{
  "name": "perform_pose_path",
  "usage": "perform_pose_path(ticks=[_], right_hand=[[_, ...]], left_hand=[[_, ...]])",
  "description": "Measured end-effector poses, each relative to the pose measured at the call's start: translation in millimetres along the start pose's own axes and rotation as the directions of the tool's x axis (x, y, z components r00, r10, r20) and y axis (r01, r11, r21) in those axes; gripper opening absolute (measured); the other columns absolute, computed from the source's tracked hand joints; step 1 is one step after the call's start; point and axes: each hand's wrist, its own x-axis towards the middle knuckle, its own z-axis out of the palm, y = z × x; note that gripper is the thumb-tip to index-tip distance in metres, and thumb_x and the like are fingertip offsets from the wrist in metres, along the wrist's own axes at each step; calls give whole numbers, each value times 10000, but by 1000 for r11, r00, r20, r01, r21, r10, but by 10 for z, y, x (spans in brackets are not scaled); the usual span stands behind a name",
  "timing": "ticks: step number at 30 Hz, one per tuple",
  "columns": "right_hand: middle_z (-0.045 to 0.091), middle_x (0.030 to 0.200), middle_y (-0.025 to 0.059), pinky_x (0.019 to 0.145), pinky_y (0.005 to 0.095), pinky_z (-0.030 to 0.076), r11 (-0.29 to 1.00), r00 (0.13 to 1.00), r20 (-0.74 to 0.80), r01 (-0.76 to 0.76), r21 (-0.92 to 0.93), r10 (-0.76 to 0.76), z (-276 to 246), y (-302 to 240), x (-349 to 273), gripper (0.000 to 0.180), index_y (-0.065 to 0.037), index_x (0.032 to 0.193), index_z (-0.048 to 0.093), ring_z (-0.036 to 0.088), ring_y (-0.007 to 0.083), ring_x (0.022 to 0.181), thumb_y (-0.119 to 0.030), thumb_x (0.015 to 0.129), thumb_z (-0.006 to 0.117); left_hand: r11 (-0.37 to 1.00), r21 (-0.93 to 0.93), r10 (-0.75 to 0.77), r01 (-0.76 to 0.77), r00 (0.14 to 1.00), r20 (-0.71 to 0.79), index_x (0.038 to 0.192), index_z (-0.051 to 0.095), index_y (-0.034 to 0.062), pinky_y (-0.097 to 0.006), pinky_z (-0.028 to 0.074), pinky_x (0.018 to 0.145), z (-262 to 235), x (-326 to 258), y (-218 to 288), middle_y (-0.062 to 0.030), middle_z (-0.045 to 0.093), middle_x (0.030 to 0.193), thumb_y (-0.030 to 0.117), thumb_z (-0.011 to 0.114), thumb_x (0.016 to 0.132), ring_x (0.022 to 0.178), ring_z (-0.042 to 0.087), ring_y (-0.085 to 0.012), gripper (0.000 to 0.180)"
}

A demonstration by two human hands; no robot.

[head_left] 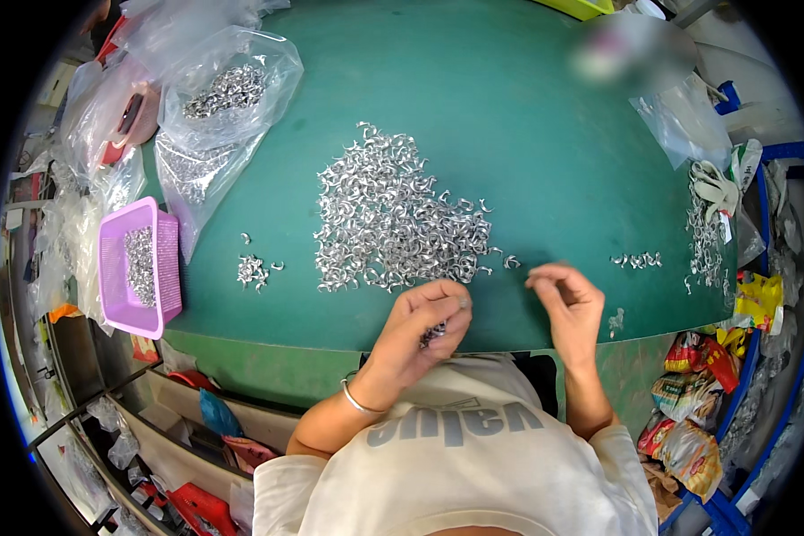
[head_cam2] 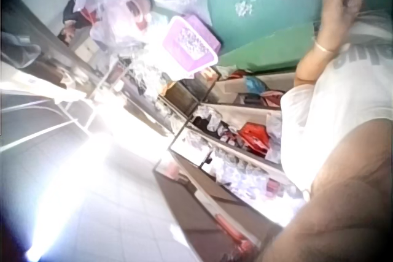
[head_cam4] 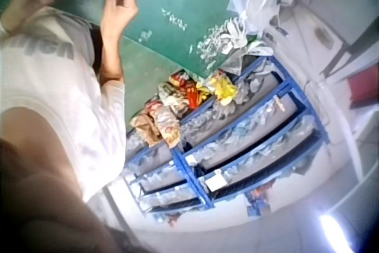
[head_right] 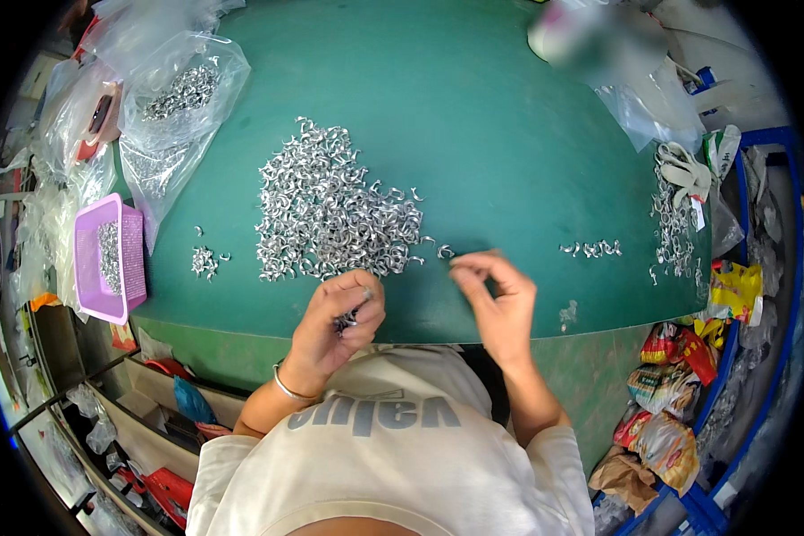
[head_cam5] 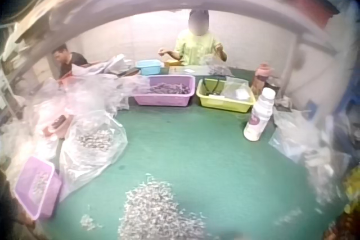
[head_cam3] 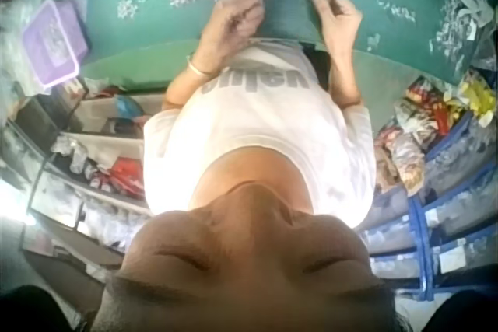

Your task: The person picks up and sorts small metal U-shaped parts from a large pile on a green table, placing some into their left hand and others onto the table surface by hand.

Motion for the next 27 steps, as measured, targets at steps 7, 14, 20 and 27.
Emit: perform_pose_path(ticks=[7, 14, 20, 27], right_hand=[[554, 916, 104, 724, 343, 389, 676, 920, 151, 370, -638, -361, 0, 146, 131, 277, -19, 916, 609, 499, 270, 846, -39, 651, 686], [571, 807, 93, 679, 342, 376, 686, 901, 147, 408, -602, -407, 31, 224, 167, 118, -11, 791, 587, 508, 263, 760, -23, 697, 656], [590, 774, 102, 641, 312, 396, 788, 936, 102, 340, -513, -338, 58, 135, 157, 75, -2, 763, 585, 524, 241, 688, 15, 711, 636], [604, 798, 31, 620, 220, 389, 973, 975, 187, -151, 174, 117, 102, -8, 59, 47, 20, 827, 603, 494, 71, 680, 33, 781, 598]], left_hand=[[995, -15, 104, -103, 994, 35, 809, 467, -16, -178, 214, 352, -127, 100, -69, -102, 443, 666, 137, 457, 789, 453, 333, -92, 155], [987, 131, 98, -89, 993, -65, 817, 549, -28, -177, 236, 347, -149, 138, -120, -70, 494, 692, 201, 450, 906, 459, 386, -80, 265], [970, 233, 107, -70, 983, -147, 936, 597, -8, -167, 231, 375, -85, 149, -133, -2, 469, 649, 146, 539, 871, 499, 377, -48, 177], [886, 445, 224, -130, 960, -166, 959, 609, 3, -164, 237, 404, -21, 159, -188, 39, 479, 658, 71, 611, 801, 498, 366, -19, 172]])
